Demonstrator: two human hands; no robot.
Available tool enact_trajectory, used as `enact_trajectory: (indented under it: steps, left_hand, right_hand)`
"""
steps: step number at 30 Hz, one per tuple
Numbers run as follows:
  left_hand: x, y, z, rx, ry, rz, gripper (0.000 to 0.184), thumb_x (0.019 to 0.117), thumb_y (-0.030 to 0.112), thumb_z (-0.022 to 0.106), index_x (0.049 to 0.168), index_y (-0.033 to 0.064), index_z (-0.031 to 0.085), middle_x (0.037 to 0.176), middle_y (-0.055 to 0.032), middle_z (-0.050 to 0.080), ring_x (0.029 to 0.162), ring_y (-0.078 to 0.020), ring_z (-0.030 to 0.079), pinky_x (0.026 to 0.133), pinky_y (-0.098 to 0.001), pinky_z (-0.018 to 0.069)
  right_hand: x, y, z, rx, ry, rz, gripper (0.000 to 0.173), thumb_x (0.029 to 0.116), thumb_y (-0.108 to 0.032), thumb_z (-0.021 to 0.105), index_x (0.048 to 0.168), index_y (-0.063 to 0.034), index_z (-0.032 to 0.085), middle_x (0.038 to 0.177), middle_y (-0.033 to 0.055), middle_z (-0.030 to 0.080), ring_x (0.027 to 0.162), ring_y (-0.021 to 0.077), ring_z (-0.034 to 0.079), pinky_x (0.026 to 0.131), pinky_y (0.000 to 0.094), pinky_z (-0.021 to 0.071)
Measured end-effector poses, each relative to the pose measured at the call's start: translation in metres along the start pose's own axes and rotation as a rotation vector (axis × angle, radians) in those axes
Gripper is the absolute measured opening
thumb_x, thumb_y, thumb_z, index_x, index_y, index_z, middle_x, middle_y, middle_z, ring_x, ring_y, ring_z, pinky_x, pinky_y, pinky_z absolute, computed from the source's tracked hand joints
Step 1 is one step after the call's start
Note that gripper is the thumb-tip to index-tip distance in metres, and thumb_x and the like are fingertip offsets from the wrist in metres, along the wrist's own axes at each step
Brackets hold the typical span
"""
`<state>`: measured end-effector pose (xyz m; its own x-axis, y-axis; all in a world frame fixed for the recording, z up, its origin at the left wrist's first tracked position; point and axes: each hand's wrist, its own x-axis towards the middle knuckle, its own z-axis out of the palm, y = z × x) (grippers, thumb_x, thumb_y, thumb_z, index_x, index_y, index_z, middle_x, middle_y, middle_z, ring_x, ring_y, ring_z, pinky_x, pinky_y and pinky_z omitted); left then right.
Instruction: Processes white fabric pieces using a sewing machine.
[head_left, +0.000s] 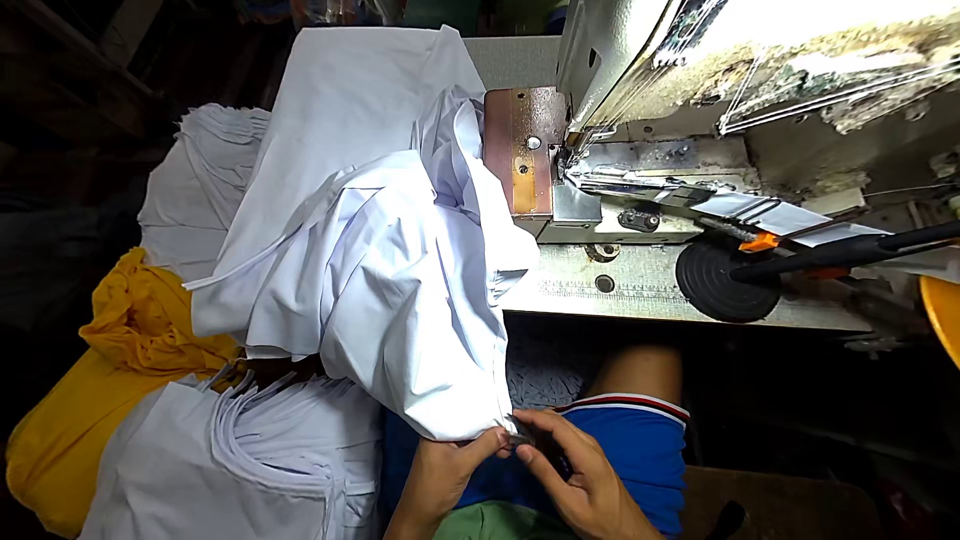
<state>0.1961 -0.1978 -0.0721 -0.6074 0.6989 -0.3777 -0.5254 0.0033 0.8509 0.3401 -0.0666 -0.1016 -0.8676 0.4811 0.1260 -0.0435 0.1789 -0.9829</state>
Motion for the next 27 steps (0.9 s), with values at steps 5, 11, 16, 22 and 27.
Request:
enact_trajectory:
  steps: [5, 11, 16, 22, 27]
  left_hand:
    - [-0.001, 0.004, -0.002, 0.032, 0.039, -0.014, 0.023, 0.0825, -0.008, 0.077, 0.104, -0.0070, 0.069, 0.087, -0.0185, 0.075, 0.077, -0.0254, 0.076, 0.078, -0.0382, 0.0648]
    - [-0.004, 0.005, 0.002, 0.146, 0.069, 0.029, 0.026, 0.0809, -0.007, 0.080, 0.104, -0.0064, 0.069, 0.088, -0.0164, 0.076, 0.079, -0.0247, 0.076, 0.079, -0.0377, 0.0651]
    - [-0.006, 0.002, 0.002, 0.229, 0.068, 0.107, 0.029, 0.0806, -0.003, 0.082, 0.107, -0.0058, 0.069, 0.093, -0.0163, 0.077, 0.084, -0.0264, 0.077, 0.082, -0.0395, 0.0657]
    - [-0.004, -0.001, 0.002, 0.259, 0.078, 0.143, 0.028, 0.0832, -0.002, 0.081, 0.108, -0.0054, 0.068, 0.094, -0.0131, 0.077, 0.086, -0.0238, 0.077, 0.084, -0.0372, 0.0655]
    - [0.000, 0.000, -0.005, 0.174, 0.097, 0.113, 0.028, 0.0846, -0.007, 0.076, 0.110, -0.0065, 0.065, 0.091, -0.0143, 0.077, 0.079, -0.0236, 0.077, 0.079, -0.0364, 0.0655]
  right_hand:
    - [0.002, -0.007, -0.005, -0.073, 0.087, 0.013, 0.039, 0.0996, -0.028, 0.067, 0.132, -0.0070, 0.062, 0.109, 0.0035, 0.068, 0.087, 0.0056, 0.063, 0.072, 0.0194, 0.0555]
    - [0.005, -0.014, 0.001, -0.307, 0.090, -0.062, 0.020, 0.0941, -0.027, 0.072, 0.108, -0.0128, 0.074, 0.083, -0.0034, 0.062, 0.068, -0.0012, 0.055, 0.057, 0.0137, 0.0478]
    - [0.008, -0.009, 0.004, -0.351, 0.058, -0.051, 0.016, 0.0972, -0.025, 0.062, 0.102, -0.0126, 0.070, 0.085, -0.0028, 0.063, 0.072, 0.0002, 0.059, 0.060, 0.0157, 0.0504]
    - [-0.001, -0.017, 0.007, -0.185, -0.191, -0.064, 0.015, 0.1043, -0.020, 0.051, 0.106, -0.0080, 0.060, 0.086, 0.0044, 0.061, 0.071, 0.0102, 0.060, 0.060, 0.0265, 0.0528]
    - [-0.010, -0.013, 0.003, -0.283, -0.159, -0.052, 0.024, 0.1061, -0.027, 0.051, 0.100, -0.0096, 0.066, 0.083, 0.0037, 0.065, 0.070, 0.0110, 0.063, 0.059, 0.0281, 0.0534]
